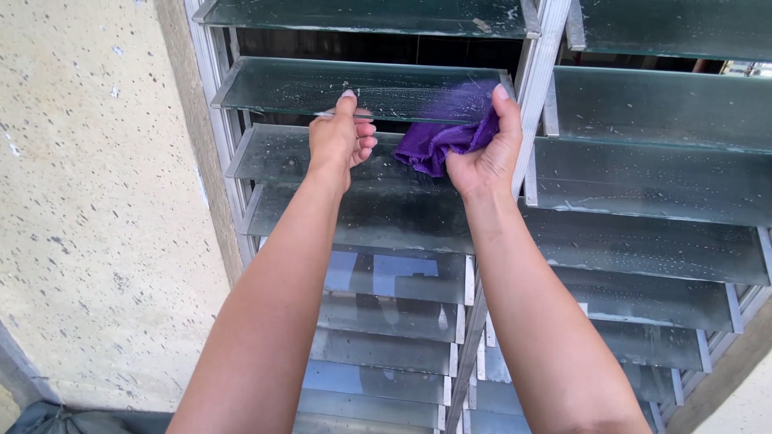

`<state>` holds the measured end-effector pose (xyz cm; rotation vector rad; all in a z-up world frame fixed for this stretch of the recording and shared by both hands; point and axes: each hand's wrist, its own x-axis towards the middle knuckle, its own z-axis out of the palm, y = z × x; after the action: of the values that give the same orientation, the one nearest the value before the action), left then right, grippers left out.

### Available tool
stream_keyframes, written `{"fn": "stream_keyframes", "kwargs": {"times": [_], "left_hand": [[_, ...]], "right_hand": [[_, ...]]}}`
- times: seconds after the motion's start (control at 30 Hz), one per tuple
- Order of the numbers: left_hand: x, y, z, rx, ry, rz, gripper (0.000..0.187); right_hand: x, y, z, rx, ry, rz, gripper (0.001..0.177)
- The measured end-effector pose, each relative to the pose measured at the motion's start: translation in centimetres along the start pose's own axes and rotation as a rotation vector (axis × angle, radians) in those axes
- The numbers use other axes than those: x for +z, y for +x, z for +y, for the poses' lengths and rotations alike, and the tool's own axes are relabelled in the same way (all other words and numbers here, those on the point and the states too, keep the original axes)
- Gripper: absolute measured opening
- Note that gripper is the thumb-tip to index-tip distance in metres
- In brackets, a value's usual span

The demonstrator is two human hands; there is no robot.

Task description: The recorder is cleaning glass louvered windows using a purple cloth.

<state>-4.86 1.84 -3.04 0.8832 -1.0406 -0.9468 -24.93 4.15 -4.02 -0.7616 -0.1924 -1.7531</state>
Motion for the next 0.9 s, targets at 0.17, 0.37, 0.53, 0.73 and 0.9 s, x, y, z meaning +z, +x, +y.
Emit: {"fn": "stream_keyframes", "kwargs": {"times": [0.17,0.37,0.53,0.73,0.9], "left_hand": [[0.2,0.4,-0.2,-0.023,-0.180,-0.047,0.041],[0.3,0.2,0.1,-0.006,-0.218,-0.006,0.040],[0.3,0.6,-0.1,-0.003,-0.219,-0.008,0.039],[0.4,0.2,0.0,0.016,-0.237,-0.010,0.041],[0.4,-0.1,0.2,0.015,-0.216,-0.002,0.041]], "right_hand": [[-1.1,-3.0,0.5,-0.039,-0.038,-0.008,0.024],[-0.9,-0.7,0.5,-0.065,-0.104,-0.064,0.021],[-0.7,1.0,0.5,-0.059,-0.083,-0.045,0.014],[0.0,-3.9,0.9,-0.049,-0.075,-0.050,0.019],[-1.2,-1.0,0.6,-0.041,-0.077,-0.074,0.018]]}}
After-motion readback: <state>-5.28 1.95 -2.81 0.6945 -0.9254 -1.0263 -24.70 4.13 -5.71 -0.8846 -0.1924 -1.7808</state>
